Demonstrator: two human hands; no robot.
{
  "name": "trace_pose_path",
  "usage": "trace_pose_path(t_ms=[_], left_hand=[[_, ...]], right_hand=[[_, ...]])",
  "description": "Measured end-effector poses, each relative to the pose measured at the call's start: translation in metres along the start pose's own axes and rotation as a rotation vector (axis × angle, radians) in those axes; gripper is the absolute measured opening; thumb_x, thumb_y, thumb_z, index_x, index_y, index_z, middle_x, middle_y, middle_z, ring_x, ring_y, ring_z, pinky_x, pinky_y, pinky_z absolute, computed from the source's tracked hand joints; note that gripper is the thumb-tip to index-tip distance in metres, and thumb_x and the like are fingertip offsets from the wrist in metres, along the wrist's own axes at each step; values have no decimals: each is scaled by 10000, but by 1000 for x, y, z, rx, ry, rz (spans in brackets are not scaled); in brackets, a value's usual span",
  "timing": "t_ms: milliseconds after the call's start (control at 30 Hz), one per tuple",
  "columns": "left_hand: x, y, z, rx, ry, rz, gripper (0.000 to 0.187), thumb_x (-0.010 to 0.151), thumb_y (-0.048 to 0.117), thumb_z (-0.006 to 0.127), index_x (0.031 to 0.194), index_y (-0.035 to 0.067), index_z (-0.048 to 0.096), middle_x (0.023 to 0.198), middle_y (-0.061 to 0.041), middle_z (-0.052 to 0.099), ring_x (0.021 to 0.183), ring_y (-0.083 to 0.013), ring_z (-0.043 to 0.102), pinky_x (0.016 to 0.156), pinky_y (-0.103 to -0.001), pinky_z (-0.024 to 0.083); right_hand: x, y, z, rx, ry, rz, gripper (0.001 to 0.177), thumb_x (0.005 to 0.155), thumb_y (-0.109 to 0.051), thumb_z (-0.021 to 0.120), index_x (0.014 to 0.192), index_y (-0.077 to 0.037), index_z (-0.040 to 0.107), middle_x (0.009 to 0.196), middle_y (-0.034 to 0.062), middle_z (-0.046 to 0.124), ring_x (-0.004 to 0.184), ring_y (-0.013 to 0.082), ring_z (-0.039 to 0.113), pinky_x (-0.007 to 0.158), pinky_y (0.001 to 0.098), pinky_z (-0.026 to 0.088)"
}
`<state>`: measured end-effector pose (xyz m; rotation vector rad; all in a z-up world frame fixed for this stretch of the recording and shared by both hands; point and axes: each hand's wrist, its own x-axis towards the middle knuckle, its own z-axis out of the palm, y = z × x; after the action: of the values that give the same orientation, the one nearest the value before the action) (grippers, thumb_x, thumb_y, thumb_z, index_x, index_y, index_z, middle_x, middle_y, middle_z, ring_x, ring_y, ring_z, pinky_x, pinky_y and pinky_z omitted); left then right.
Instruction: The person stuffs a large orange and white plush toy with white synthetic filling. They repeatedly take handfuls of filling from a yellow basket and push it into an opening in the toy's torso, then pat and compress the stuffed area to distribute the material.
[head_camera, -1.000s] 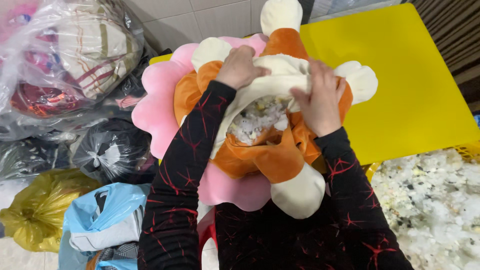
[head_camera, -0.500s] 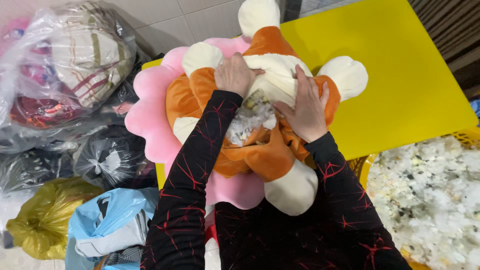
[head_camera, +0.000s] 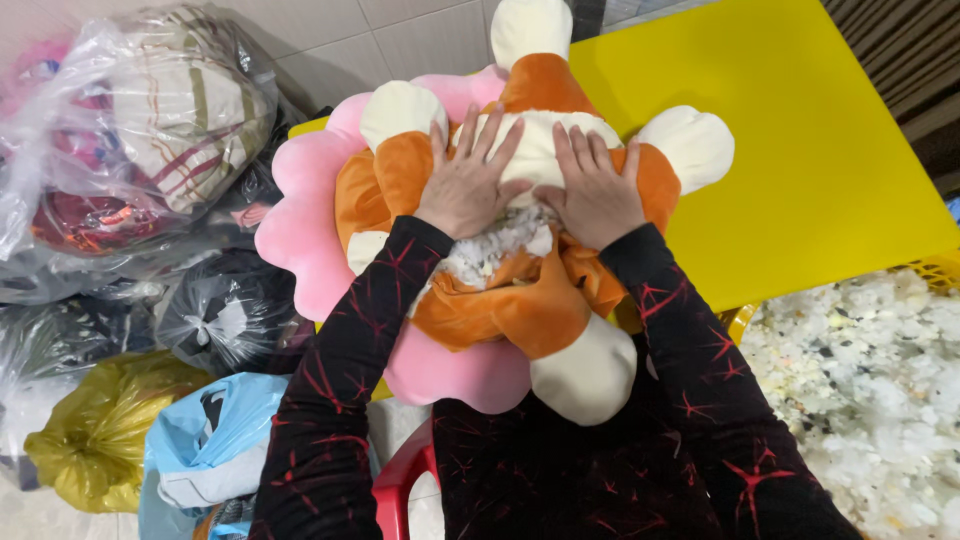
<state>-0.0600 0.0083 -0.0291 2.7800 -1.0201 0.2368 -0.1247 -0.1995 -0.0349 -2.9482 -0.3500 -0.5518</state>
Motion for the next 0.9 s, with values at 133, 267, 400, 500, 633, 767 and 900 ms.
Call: trace_pose_path(t_ms=[133, 267, 400, 500, 633, 767, 900], left_hand=[[-2, 0, -3, -7, -120, -59, 843, 978, 684, 418, 1628, 189, 208, 1700, -143, 134, 1561, -401, 111, 1157, -767, 51], [2, -9, -2, -96, -173, -63, 772, 1043, 634, 365, 1654, 215, 152, 1720, -144, 87, 1569, -416, 76, 1151, -779, 21], [1, -4, -2, -137, -176, -74, 731, 1070, 612, 344, 1665, 245, 131, 1743, -136, 65, 1584, -416, 60, 1163, -782, 11], [5, 2, -8, -84, -218, -95, 875, 981, 692, 441, 1644, 241, 91, 1711, -161, 39, 1561, -428, 33, 1125, -791, -8], [0, 8, -15, -74, -221, -79, 1053, 865, 762, 577, 1634, 245, 77, 1704, -177, 36, 1559, -439, 31, 1122, -797, 5], [0, 14, -19, -54, -213, -59, 1086, 841, 707, 665, 1640, 248, 90, 1705, -167, 61, 1556, -443, 50, 1114, -812, 25], [0, 13, -22, -69, -249, -69, 1077, 814, 637, 717, 1624, 273, 107, 1697, -142, 78, 1563, -418, 62, 1127, -805, 36]], right_hand=[[-16, -1, 4, -91, 99, 33, 809, 977, -549, 567, 1563, -19, 395, 1515, 225, 500, 1320, 356, 507, 1041, 621, 349], [-40, 20, -16, -72, 111, 144, 654, 1039, -446, 613, 1539, -39, 504, 1380, 179, 612, 1274, 362, 545, 983, 528, 404], [-57, 38, -42, -218, 72, 155, 424, 1001, -468, 690, 1218, -105, 676, 1069, 79, 708, 1083, 286, 601, 1046, 552, 385], [-64, 43, -52, -51, 129, 176, 501, 936, -534, 714, 1127, -72, 681, 977, 116, 686, 1000, 336, 600, 1035, 510, 401], [-76, 39, -50, -104, -32, 256, 663, 869, -687, 679, 1053, -50, 681, 895, 152, 691, 902, 357, 617, 851, 494, 413], [-83, 32, -63, -119, -201, 305, 663, 924, -722, 608, 972, -65, 680, 897, 151, 696, 921, 348, 629, 864, 474, 436], [-97, -3, -89, -174, -235, 258, 604, 890, -663, 636, 992, -71, 697, 944, 156, 683, 986, 342, 605, 889, 473, 437]])
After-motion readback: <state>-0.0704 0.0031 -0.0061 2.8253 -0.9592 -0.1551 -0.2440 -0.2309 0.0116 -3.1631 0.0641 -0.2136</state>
